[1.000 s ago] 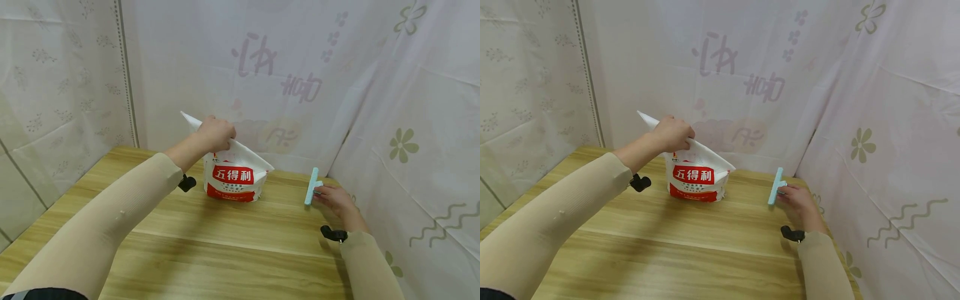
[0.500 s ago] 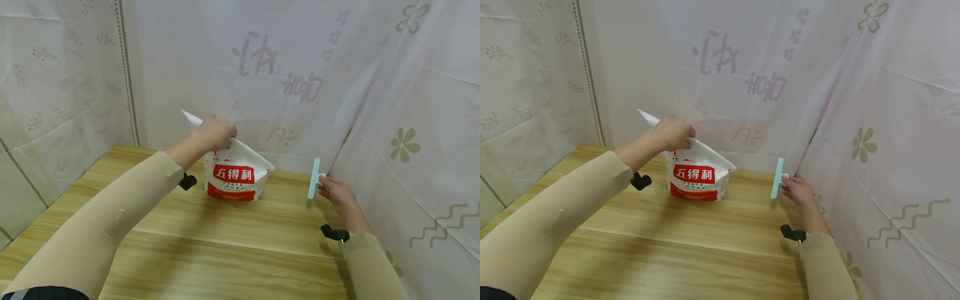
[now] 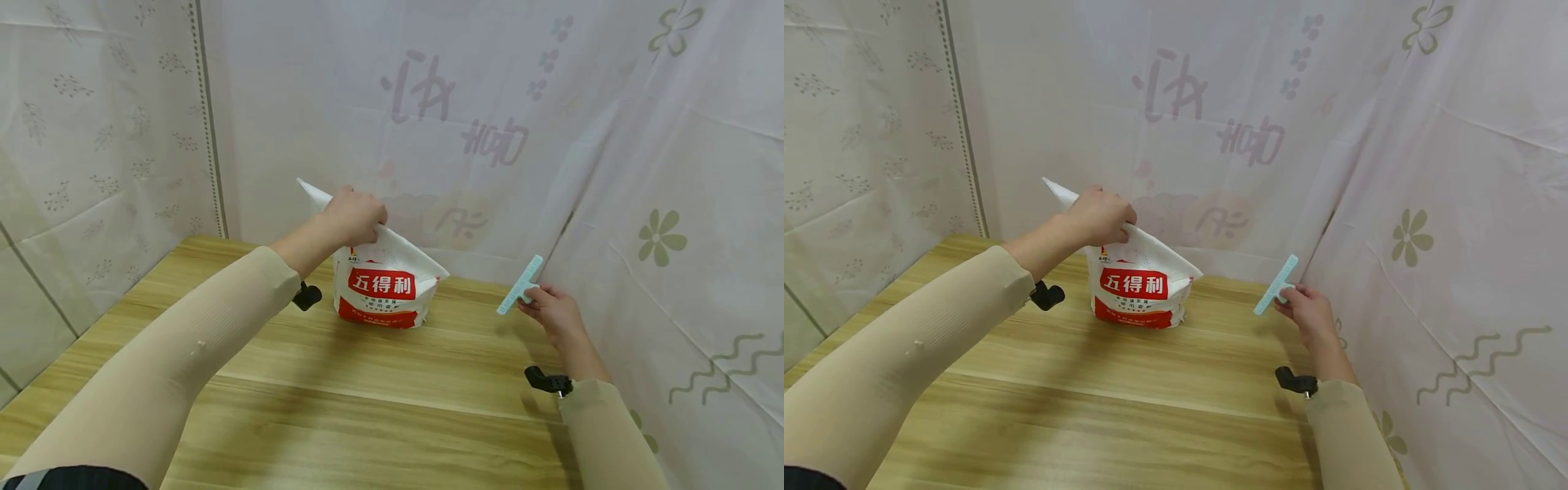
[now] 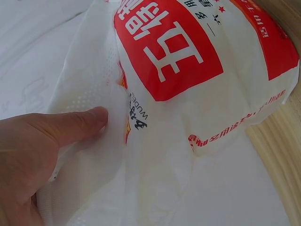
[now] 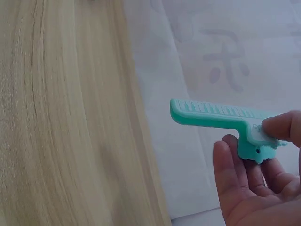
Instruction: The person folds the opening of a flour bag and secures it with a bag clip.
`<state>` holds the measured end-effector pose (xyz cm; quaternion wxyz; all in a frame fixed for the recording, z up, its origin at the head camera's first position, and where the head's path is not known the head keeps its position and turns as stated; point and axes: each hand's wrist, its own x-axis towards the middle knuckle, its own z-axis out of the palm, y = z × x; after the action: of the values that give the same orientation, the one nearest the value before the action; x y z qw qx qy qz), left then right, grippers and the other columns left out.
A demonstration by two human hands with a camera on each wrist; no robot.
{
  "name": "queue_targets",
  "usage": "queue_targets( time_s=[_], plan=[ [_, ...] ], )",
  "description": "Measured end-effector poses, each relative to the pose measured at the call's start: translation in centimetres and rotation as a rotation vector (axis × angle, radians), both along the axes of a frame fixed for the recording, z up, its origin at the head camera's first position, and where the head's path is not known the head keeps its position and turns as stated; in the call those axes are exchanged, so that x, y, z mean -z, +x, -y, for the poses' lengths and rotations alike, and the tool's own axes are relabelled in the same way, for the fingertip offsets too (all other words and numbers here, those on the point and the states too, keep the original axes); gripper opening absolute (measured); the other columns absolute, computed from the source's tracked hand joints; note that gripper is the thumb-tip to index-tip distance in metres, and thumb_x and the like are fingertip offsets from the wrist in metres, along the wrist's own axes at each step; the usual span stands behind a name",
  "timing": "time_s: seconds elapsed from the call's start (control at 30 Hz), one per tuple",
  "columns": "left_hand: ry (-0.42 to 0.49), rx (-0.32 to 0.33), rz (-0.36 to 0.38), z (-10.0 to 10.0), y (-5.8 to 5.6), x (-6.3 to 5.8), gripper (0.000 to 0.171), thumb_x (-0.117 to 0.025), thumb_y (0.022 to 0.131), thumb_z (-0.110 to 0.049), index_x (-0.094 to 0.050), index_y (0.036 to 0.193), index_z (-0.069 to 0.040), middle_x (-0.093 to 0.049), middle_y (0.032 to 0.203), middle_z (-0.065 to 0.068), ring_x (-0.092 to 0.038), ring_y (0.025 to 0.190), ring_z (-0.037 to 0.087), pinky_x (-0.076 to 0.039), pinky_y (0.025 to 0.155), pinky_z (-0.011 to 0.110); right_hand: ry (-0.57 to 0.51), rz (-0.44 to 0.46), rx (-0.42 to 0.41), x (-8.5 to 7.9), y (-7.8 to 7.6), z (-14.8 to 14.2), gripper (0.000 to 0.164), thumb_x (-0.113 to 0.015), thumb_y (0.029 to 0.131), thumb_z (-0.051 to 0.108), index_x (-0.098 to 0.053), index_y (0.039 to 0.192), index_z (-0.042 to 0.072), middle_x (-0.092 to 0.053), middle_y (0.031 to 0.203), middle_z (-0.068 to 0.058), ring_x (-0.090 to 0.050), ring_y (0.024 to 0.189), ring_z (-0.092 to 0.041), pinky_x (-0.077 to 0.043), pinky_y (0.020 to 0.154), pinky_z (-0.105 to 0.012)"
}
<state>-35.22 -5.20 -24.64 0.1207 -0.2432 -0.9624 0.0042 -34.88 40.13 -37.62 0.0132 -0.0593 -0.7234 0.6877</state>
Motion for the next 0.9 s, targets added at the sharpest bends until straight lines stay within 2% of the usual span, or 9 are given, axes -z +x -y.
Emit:
queue_targets(
  time_s=[0.07, 0.17, 0.3, 0.37, 0.6, 0.7, 0.9],
  plan=[
    [0.002, 0.001, 0.001, 0.0, 0.0, 0.0, 0.021, -0.081, 0.099, -0.022, -0.083, 0.119, -0.018, -0.083, 0.115, 0.005, -0.073, 0.105, 0.026, -0.051, 0.106, 0.05, 0.011, 0.003, 0.017, -0.1, 0.0, 0.1, 0.023, -0.068, 0.11, 0.016, -0.059, 0.127, 0.004, -0.076, 0.094, 0.01, -0.077, 0.091, -0.006, -0.065, 0.088, -0.023],
    [0.007, 0.003, 0.005, 0.0, 0.1, -0.1, 0.021, -0.081, 0.099, -0.022, -0.083, 0.119, -0.017, -0.083, 0.116, 0.005, -0.073, 0.106, 0.026, -0.051, 0.107, 0.05, 0.044, 0.002, 0.046, -0.3, 0.1, 0.2, 0.043, -0.07, 0.108, 0.024, -0.057, 0.143, 0.002, -0.076, 0.096, 0.014, -0.075, 0.092, -0.001, -0.064, 0.088, -0.022],
    [0.013, 0.003, 0.006, -0.1, 0.2, -0.1, 0.021, -0.081, 0.099, -0.021, -0.083, 0.118, -0.016, -0.083, 0.116, 0.006, -0.073, 0.106, 0.027, -0.051, 0.108, 0.051, 0.033, -0.041, 0.085, -0.4, 0.0, 0.3, 0.053, -0.069, 0.108, 0.019, -0.05, 0.152, -0.005, -0.074, 0.096, 0.015, -0.073, 0.091, 0.002, -0.063, 0.087, -0.02],
    [0.014, 0.004, 0.007, -0.1, 0.3, -0.1, 0.021, -0.081, 0.098, -0.021, -0.084, 0.118, -0.016, -0.083, 0.116, 0.006, -0.073, 0.106, 0.027, -0.051, 0.108, 0.051, 0.016, -0.064, 0.103, -0.6, 0.0, 0.3, 0.049, -0.068, 0.108, 0.014, -0.052, 0.149, -0.007, -0.074, 0.095, 0.015, -0.073, 0.09, 0.001, -0.064, 0.087, -0.02],
    [0.015, 0.004, 0.005, 0.0, 0.1, -0.1, 0.019, -0.081, 0.099, -0.021, -0.084, 0.117, -0.017, -0.083, 0.114, 0.005, -0.073, 0.104, 0.026, -0.051, 0.106, 0.051, 0.162, -0.093, 0.125, -1.0, 0.1, 0.4, 0.045, -0.063, 0.112, 0.018, -0.053, 0.149, -0.006, -0.069, 0.1, 0.016, -0.07, 0.094, 0.002, -0.062, 0.087, -0.017],
    [0.013, 0.004, 0.005, 0.1, 0.0, -0.2, 0.02, -0.081, 0.099, -0.021, -0.084, 0.117, -0.017, -0.083, 0.114, 0.005, -0.073, 0.105, 0.026, -0.05, 0.107, 0.051, 0.175, -0.112, 0.141, -1.2, 0.2, 0.5, 0.036, -0.063, 0.112, 0.019, -0.059, 0.141, -0.002, -0.07, 0.099, 0.017, -0.07, 0.093, 0.003, -0.061, 0.086, -0.015],
    [0.014, 0.005, 0.01, 0.0, 0.0, -0.2, 0.021, -0.081, 0.099, -0.022, -0.083, 0.119, -0.017, -0.083, 0.115, 0.005, -0.074, 0.106, 0.027, -0.05, 0.108, 0.052, 0.02, -0.18, 0.184, -1.7, 0.7, 0.8, 0.008, -0.07, 0.107, 0.017, -0.071, 0.111, 0.01, -0.075, 0.091, 0.013, -0.075, 0.085, 0.001, -0.061, 0.08, -0.015]
  ],
)
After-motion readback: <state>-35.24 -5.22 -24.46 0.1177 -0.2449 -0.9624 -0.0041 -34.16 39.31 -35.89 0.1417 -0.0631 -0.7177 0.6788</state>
